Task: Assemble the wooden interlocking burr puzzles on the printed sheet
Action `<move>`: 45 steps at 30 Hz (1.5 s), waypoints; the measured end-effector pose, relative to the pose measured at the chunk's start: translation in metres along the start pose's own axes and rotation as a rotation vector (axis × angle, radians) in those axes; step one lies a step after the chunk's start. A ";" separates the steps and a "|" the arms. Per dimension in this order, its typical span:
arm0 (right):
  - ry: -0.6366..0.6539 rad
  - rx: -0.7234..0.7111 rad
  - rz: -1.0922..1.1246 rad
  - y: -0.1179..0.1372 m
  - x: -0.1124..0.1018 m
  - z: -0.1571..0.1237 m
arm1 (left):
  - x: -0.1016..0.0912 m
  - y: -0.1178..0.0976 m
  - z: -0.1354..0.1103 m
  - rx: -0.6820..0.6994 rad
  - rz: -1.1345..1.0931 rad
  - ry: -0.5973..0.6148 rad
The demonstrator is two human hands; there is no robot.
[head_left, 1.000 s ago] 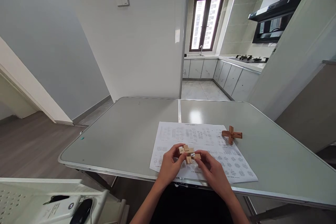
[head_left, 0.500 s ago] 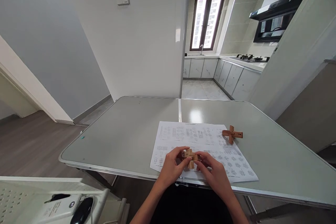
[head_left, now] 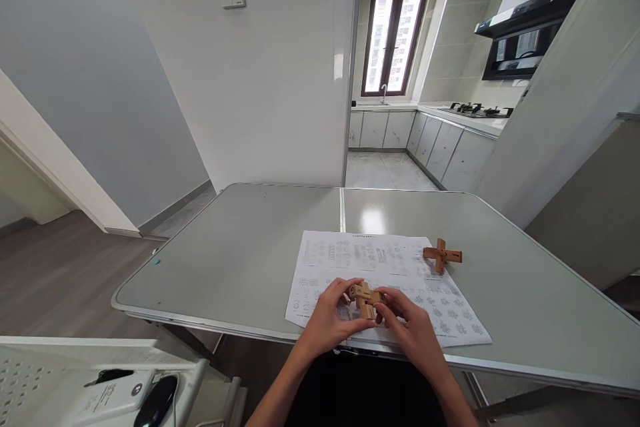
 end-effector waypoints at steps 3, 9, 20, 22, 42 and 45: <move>0.003 -0.005 0.007 -0.001 -0.001 0.000 | -0.001 0.000 0.000 0.012 0.009 -0.006; 0.005 -0.015 -0.049 0.001 -0.001 -0.002 | 0.001 0.000 -0.001 0.008 0.024 0.001; -0.025 -0.066 -0.043 0.010 -0.005 -0.002 | 0.005 -0.002 -0.003 -0.004 -0.047 0.029; -0.047 -0.063 -0.030 0.008 -0.005 -0.002 | 0.005 -0.002 -0.003 -0.016 -0.058 0.038; 0.159 0.008 0.057 0.007 -0.004 0.002 | 0.001 0.004 -0.002 0.000 -0.118 0.090; 0.155 0.039 0.081 0.005 -0.002 0.001 | 0.002 0.004 -0.002 -0.007 -0.114 0.135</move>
Point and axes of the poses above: each hand's wrist, its own z-axis towards the middle knuckle, its own x-axis out of the palm, y = z × x, the point moved 2 cm from there along z, towards the middle knuckle, and after that the axes turned 11 degrees about -z, right-handed, at the moved point
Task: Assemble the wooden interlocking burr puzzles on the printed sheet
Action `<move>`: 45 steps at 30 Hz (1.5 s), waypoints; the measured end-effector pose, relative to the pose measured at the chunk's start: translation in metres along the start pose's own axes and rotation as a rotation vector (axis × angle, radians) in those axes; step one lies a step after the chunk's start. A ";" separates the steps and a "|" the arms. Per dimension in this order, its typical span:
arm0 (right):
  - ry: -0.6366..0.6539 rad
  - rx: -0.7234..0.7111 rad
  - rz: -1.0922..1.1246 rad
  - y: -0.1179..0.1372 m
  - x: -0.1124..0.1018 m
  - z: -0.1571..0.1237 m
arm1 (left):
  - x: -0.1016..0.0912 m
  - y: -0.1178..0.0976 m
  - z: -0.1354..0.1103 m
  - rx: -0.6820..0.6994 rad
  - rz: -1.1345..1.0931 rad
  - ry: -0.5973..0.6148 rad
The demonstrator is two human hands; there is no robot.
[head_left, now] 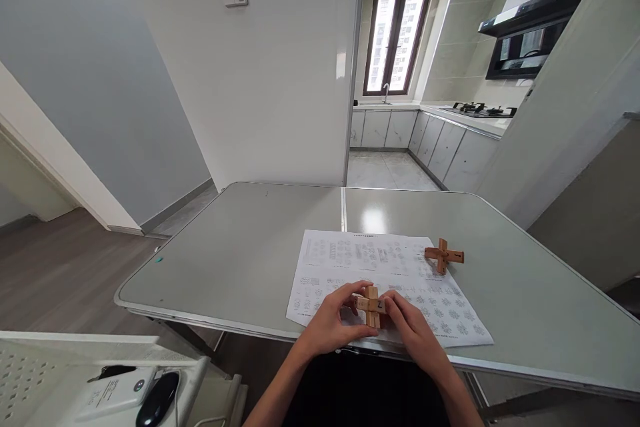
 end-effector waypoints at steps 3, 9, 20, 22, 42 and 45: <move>-0.001 0.027 0.036 -0.003 0.001 -0.001 | 0.001 -0.002 -0.001 0.012 0.011 0.016; 0.012 0.067 0.152 0.002 -0.003 -0.001 | 0.001 -0.001 -0.001 -0.024 0.006 0.030; -0.442 0.224 0.524 -0.018 -0.009 0.006 | 0.002 0.003 0.003 -0.014 -0.010 -0.029; -0.576 0.235 0.572 -0.020 -0.011 0.007 | 0.002 0.004 0.003 -0.004 -0.009 -0.034; -0.668 0.254 0.617 -0.027 -0.013 0.006 | 0.003 -0.003 0.002 -0.057 0.042 -0.023; -0.514 0.190 0.388 -0.022 -0.006 0.007 | 0.003 -0.001 0.002 -0.052 0.047 -0.026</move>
Point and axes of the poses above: each hand's wrist, its own z-axis towards the middle knuckle, its own x-axis out of the palm, y = z × x, the point moved 2 cm from there along z, towards the middle knuckle, and after that the axes turned 11 degrees about -z, right-handed, at the moved point
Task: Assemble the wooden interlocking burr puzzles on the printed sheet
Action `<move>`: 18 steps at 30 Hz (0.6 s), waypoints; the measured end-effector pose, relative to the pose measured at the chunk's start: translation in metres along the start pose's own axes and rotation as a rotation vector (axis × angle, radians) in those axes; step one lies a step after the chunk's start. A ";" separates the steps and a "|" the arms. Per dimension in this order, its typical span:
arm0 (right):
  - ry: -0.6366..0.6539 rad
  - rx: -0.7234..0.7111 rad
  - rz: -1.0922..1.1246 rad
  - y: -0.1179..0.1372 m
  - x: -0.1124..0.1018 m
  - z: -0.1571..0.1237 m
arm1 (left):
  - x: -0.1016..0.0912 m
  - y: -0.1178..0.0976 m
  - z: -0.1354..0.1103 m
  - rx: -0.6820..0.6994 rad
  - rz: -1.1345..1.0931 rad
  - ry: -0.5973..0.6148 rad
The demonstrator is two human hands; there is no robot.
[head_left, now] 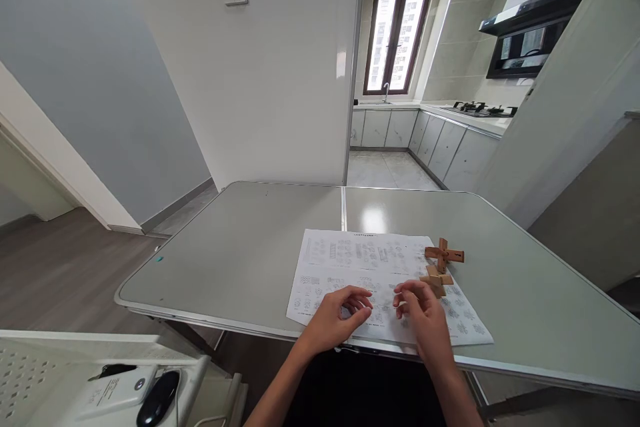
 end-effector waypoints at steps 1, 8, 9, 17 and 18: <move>0.054 -0.025 -0.080 0.000 0.002 -0.002 | 0.000 0.001 0.000 0.000 0.002 -0.005; 0.298 -0.126 -0.358 0.003 0.009 -0.009 | 0.000 0.003 0.000 0.007 -0.010 -0.022; 0.299 -0.130 -0.365 0.004 0.009 -0.010 | 0.000 0.003 0.000 0.006 -0.013 -0.021; 0.306 -0.126 -0.375 0.006 0.009 -0.010 | 0.001 0.003 -0.001 0.001 -0.018 -0.025; 0.307 -0.125 -0.376 0.006 0.009 -0.010 | 0.001 0.003 -0.001 0.001 -0.016 -0.025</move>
Point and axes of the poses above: each hand's wrist, its own z-axis towards the middle knuckle, its own x-axis out of the palm, y = z × x, the point moved 2 cm from there along z, towards the middle knuckle, and after that the axes turned 11 degrees about -z, right-handed, at the moved point
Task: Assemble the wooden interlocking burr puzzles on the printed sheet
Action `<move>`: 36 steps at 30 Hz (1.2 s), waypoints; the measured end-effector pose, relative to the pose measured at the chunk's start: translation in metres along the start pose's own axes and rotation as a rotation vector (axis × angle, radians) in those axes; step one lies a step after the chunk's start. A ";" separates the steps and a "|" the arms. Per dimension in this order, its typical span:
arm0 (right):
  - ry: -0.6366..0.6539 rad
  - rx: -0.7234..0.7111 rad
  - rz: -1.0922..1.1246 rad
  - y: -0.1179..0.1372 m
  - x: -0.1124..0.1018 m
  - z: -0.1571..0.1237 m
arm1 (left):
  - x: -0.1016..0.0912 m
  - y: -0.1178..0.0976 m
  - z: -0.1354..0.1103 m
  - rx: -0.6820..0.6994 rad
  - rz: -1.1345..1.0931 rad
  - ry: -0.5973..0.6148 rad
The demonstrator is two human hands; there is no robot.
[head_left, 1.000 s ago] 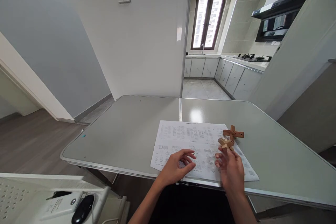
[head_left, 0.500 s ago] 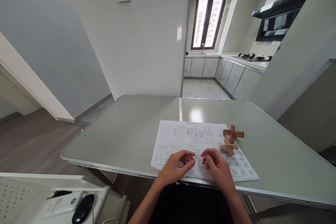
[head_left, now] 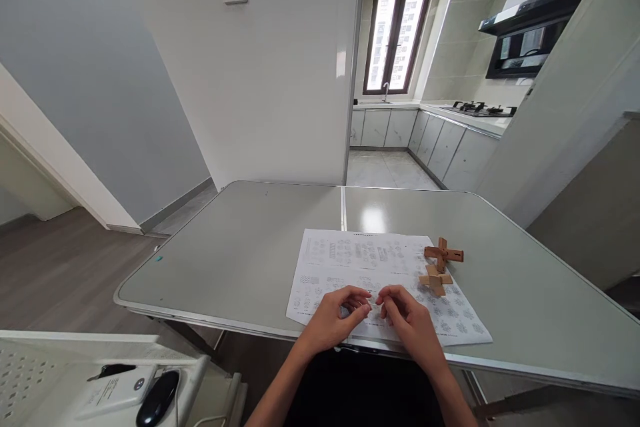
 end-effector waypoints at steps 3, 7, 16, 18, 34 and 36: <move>-0.005 0.000 0.011 0.001 0.000 0.000 | 0.000 -0.002 0.000 -0.009 0.013 0.009; -0.016 0.002 0.035 0.003 -0.001 0.000 | 0.000 -0.004 0.000 -0.016 0.016 0.009; -0.022 0.019 0.044 0.009 -0.001 -0.001 | 0.000 -0.004 0.001 -0.009 0.007 0.008; -0.019 0.019 0.037 0.008 -0.001 -0.001 | 0.000 -0.004 0.001 -0.010 0.009 0.008; -0.021 0.004 0.027 0.005 -0.001 0.000 | 0.000 -0.004 0.000 -0.005 0.009 0.009; -0.013 0.011 0.026 0.003 -0.001 0.000 | 0.000 -0.003 0.000 -0.001 0.013 0.006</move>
Point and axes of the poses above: each hand's wrist, its own z-axis towards the middle knuckle, its own x-axis out of the palm, y = z × x, the point moved 2 cm from there along z, towards the middle knuckle, and after that the axes turned 11 degrees about -z, right-handed, at the moved point
